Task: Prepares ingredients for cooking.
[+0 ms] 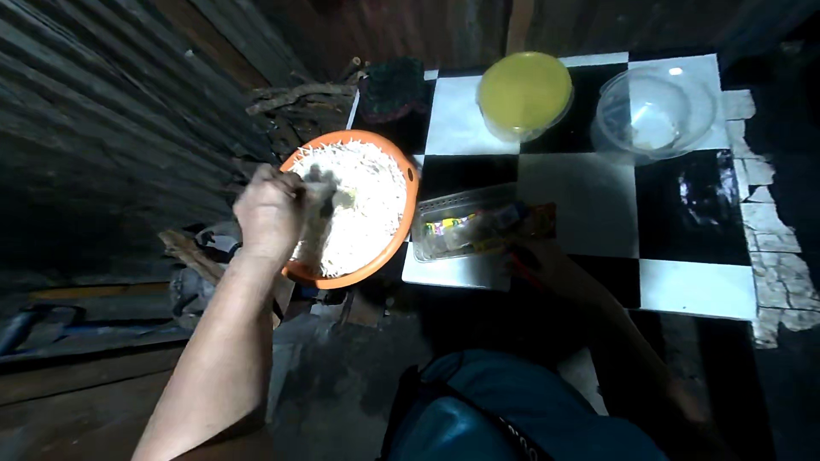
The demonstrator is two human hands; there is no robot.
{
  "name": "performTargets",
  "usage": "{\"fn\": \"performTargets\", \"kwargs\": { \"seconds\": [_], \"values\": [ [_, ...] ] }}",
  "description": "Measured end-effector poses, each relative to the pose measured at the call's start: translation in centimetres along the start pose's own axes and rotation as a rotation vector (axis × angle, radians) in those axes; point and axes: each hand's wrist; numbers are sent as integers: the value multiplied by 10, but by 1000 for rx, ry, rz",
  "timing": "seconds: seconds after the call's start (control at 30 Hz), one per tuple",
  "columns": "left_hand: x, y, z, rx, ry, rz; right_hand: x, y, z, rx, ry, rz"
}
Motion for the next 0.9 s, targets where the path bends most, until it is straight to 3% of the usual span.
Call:
{"fn": "performTargets", "kwargs": {
  "seconds": [0.07, 0.17, 0.27, 0.4, 0.5, 0.6, 0.8, 0.9],
  "values": [
    [-2, -2, -5, -19, -17, -11, 0, -1, 1, -14, 4, -1],
    [3, 4, 2, 12, 85, -30, 1, 4, -2, -43, 23, 30],
    [6, 11, -19, -38, -20, -61, 0, 6, -2, -51, 20, 40],
    [5, 8, -11, 103, 120, -74, 2, 7, -3, -55, 34, 34],
    [3, 9, -31, 65, 6, -104, 2, 9, 0, -44, 27, 20],
    [-1, 3, -20, 205, 152, -131, 4, 8, 0, -48, 35, 23],
    [9, 39, -52, 272, 119, -235, -2, 15, -1, -80, 45, 73],
    [20, 82, -60, 303, 98, -250, -2, 18, -3, -77, 41, 67]
  ]
}}
Point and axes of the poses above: each hand's wrist, its own x-axis away from the middle knuckle, its own z-axis out of the back of the hand, y = z × x, and after that the axes turned 12 degrees about -y, right-handed
